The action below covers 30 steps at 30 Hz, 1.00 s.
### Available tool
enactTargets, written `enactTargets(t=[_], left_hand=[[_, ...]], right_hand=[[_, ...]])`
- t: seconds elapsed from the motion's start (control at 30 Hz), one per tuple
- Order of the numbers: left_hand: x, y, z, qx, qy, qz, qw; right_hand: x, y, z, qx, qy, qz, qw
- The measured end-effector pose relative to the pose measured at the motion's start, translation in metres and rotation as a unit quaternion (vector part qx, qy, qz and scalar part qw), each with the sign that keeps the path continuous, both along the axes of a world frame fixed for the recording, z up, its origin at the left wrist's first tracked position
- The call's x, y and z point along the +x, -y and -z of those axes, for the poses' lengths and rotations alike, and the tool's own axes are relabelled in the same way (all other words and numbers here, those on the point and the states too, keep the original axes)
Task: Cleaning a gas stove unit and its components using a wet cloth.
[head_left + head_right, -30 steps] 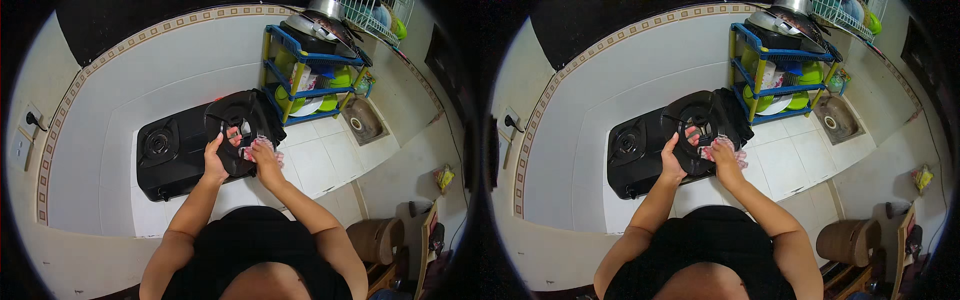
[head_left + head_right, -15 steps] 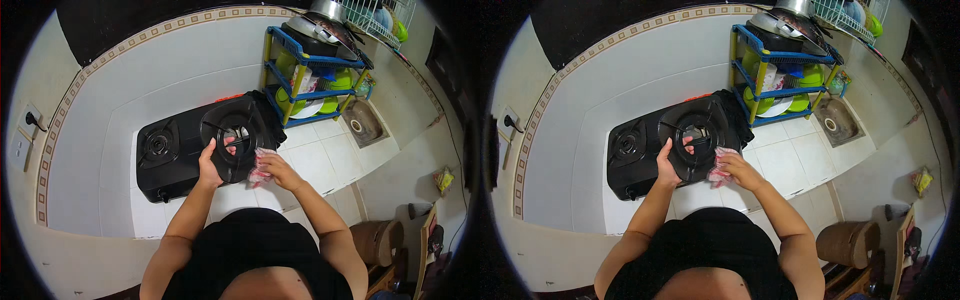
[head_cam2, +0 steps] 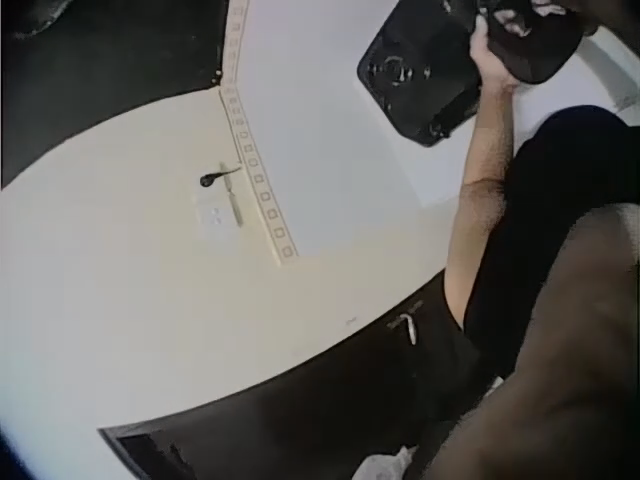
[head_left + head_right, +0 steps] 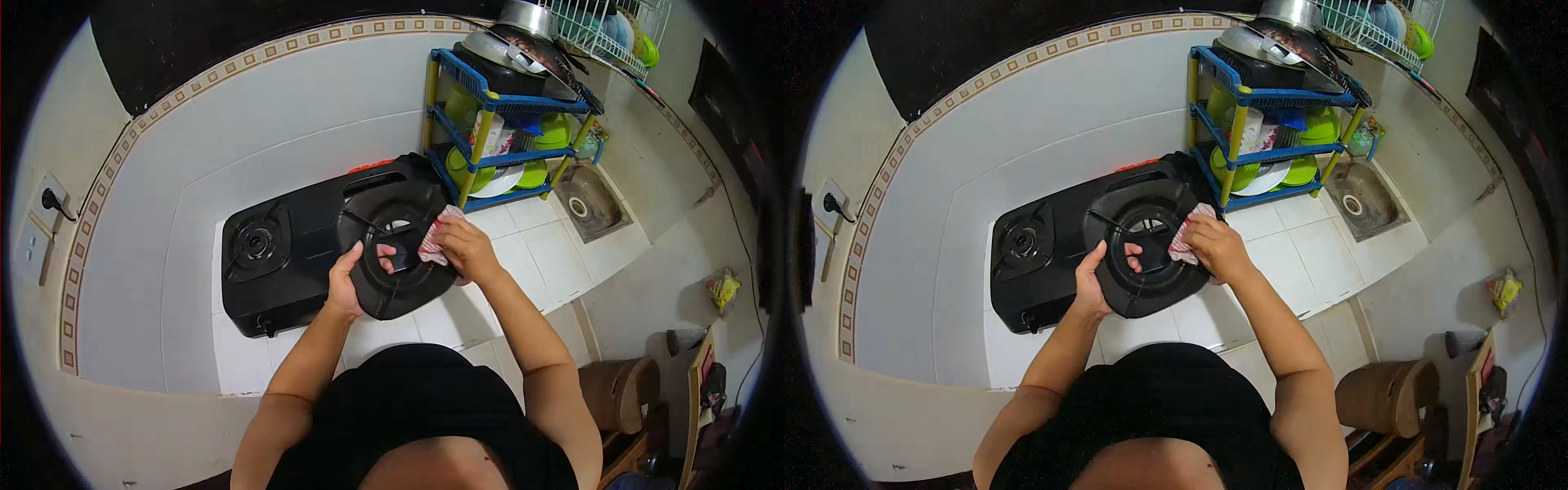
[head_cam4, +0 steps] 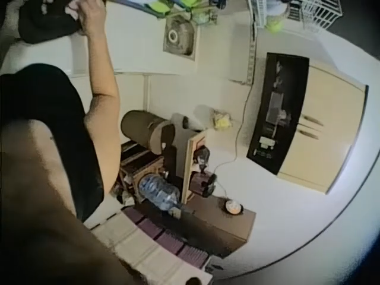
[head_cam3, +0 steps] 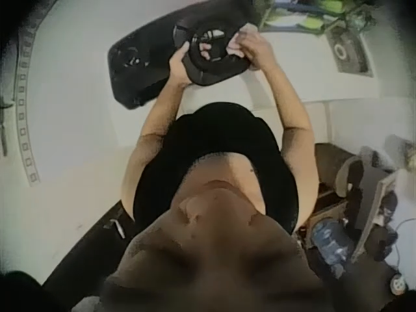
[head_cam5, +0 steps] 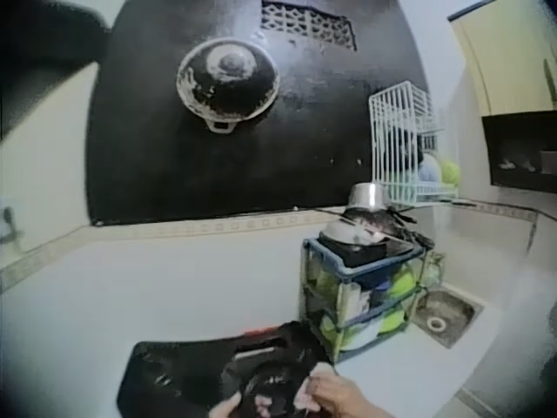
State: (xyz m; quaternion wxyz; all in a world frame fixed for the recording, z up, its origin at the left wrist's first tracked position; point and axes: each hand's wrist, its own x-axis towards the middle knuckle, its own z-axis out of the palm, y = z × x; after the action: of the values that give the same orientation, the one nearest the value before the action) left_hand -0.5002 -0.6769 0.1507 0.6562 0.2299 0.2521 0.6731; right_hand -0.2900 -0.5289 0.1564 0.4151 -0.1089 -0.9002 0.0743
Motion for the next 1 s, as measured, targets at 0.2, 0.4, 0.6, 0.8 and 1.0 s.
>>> enactTargets(t=[0.2,0.4,0.6,0.8,1.0], left_hand=[[0.005,0.004,0.003,-0.011,-0.007,-0.005,1.0],[-0.006,0.004,0.01,0.013,-0.021,-0.026,0.999],[0.001,-0.003,-0.001,0.006,-0.014,0.001,1.0],[-0.011,0.0,0.003,0.002,-0.03,-0.076,0.997],[-0.011,0.006,0.001,-0.044,-0.1,-0.036,0.993]], right_hand=[[-0.019,0.0,-0.007,0.133,0.016,0.094,0.986],[-0.006,0.009,0.018,-0.017,0.045,0.017,0.999],[-0.028,0.006,0.0,0.015,-0.02,0.073,0.997],[0.008,-0.002,0.022,-0.163,0.105,-0.106,0.975],[0.014,-0.016,-0.006,-0.192,-0.026,0.07,0.979]])
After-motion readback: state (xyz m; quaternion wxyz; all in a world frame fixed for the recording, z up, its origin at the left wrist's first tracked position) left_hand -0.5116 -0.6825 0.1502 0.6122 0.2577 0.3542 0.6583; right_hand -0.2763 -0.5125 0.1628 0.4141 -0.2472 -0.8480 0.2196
